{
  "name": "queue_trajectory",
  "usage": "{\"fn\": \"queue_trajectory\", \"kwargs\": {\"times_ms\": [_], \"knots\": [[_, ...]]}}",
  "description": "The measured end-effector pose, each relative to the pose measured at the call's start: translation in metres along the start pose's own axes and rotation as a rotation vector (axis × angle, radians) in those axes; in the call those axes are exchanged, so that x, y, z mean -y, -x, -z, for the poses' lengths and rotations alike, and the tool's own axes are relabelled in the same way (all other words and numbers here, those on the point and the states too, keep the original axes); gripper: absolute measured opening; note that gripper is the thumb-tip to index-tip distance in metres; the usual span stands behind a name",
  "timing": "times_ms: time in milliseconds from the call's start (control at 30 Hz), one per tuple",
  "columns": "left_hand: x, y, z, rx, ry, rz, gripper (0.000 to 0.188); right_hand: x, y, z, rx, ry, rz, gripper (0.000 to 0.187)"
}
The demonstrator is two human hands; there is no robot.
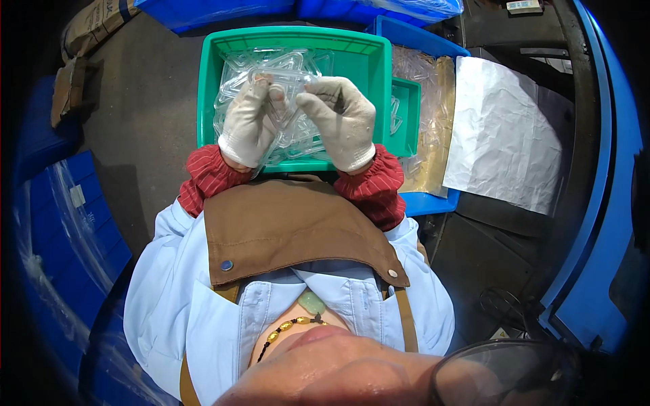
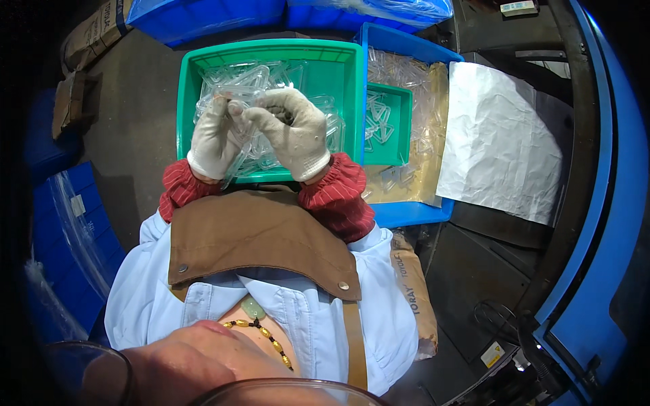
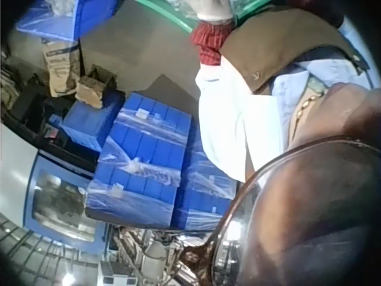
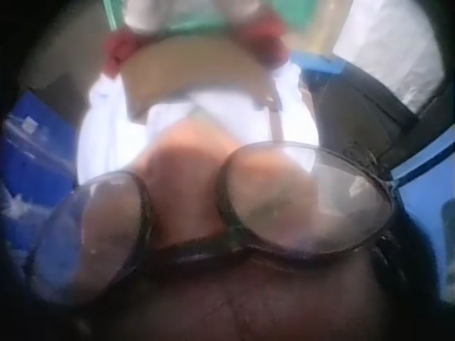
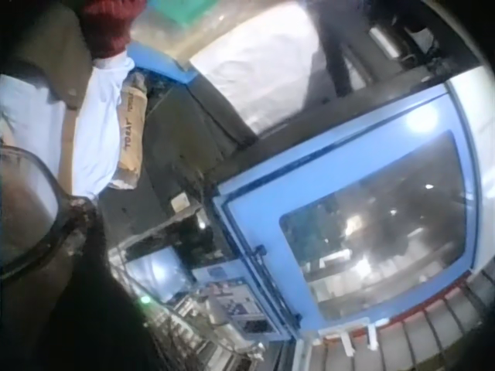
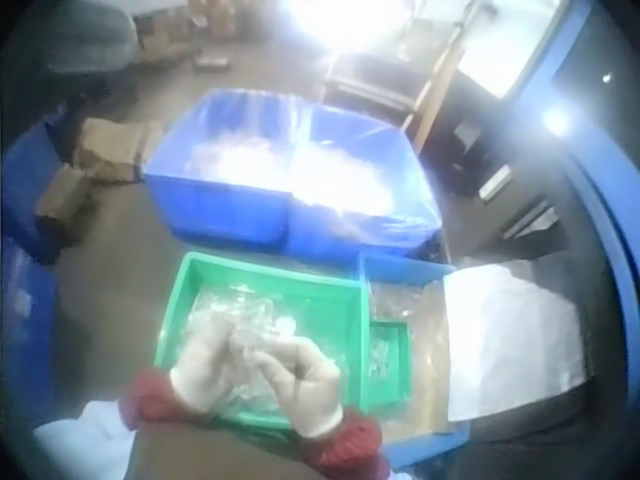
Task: Sorting and inspecting transparent plastic components from a green bin into blue bins.
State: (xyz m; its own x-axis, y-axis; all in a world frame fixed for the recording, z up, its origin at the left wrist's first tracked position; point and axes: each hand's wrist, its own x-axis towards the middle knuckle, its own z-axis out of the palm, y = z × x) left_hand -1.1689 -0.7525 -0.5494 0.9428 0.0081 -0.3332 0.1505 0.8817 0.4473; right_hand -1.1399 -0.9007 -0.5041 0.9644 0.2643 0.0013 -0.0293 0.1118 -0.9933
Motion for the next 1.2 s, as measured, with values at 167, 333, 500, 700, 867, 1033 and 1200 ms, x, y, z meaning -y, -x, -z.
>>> {"fn": "queue_trajectory", "kwargs": {"times_ms": [167,333,500,700,867,1033,1200], "knots": [[-0.013,0.002,-0.008,-0.056,-0.199,0.067,0.026,-0.002,-0.005,0.015,0.150,0.313,0.255,0.028],[-0.013,0.006,-0.023,-0.139,-0.329,0.037,0.042,-0.019,-0.004,0.024,0.291,0.262,0.321,0.028],[-0.017,0.005,-0.015,-0.066,-0.380,0.116,0.045,-0.016,-0.003,0.023,0.323,0.290,0.320,0.023],[-0.005,0.027,-0.043,-0.042,-0.656,0.204,0.023,-0.014,-0.004,0.017,0.259,0.050,0.003,0.030],[-0.006,0.002,-0.001,-0.090,-0.355,0.067,0.021,-0.004,-0.007,0.030,0.087,0.133,0.039,0.036],[-0.018,-0.004,0.001,0.004,-0.491,0.037,0.023,-0.003,-0.010,0.022,0.155,0.173,0.097,0.028],[-0.016,-0.005,-0.012,-0.012,-0.459,-0.009,0.029,0.007,-0.013,0.014,0.122,0.476,-0.100,0.019]]}}
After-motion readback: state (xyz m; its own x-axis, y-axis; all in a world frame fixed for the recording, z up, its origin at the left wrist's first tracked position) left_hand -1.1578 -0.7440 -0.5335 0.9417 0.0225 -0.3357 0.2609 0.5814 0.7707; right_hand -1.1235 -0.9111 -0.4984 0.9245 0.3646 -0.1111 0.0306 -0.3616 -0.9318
